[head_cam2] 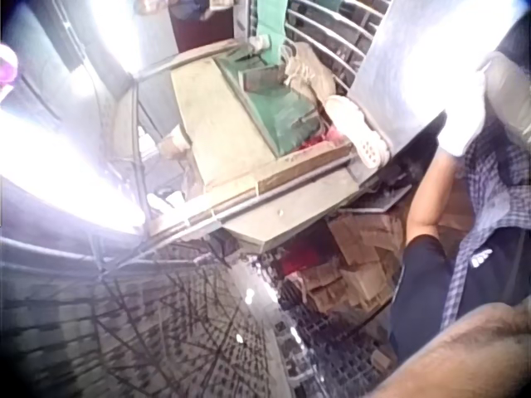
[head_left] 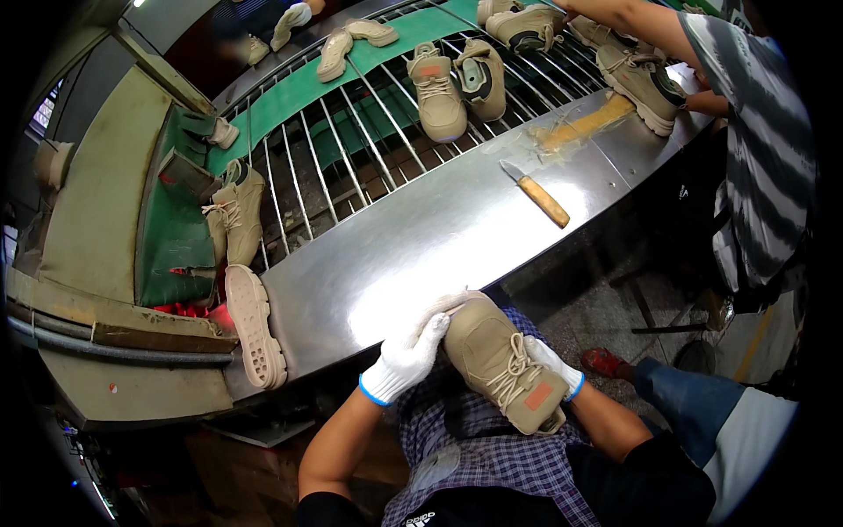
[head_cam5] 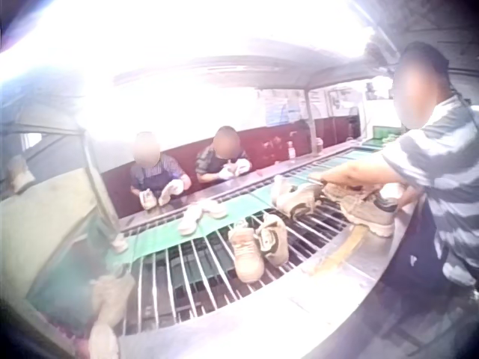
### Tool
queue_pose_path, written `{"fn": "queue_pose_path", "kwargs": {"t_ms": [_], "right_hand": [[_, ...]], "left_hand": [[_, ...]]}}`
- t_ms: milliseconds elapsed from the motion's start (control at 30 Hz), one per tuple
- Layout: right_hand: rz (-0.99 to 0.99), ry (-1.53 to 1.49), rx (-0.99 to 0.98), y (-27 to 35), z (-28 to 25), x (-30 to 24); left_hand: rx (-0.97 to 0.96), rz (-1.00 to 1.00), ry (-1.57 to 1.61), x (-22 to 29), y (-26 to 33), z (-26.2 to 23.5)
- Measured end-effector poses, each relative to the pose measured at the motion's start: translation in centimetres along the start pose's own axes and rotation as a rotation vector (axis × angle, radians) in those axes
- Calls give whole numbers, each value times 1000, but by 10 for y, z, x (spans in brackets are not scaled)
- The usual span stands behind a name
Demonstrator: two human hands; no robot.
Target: The person wipes the edges and soles of shoes with a cloth, picks them up from a conveyor belt, and brushes them by hand.
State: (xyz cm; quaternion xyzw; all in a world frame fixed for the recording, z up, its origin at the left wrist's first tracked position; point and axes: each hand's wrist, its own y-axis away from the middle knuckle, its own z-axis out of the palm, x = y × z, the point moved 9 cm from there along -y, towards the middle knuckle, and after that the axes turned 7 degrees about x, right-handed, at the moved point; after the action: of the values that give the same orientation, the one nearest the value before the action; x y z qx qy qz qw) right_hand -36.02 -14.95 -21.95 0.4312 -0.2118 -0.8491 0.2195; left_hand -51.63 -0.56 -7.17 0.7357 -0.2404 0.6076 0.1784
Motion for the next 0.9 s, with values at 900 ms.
{"fn": "queue_pose_path", "kwargs": {"t_ms": [900], "right_hand": [[-968, 1142, 39, 42, 131, -112]], "left_hand": [[680, 154, 22, 29, 80, -100]]}}
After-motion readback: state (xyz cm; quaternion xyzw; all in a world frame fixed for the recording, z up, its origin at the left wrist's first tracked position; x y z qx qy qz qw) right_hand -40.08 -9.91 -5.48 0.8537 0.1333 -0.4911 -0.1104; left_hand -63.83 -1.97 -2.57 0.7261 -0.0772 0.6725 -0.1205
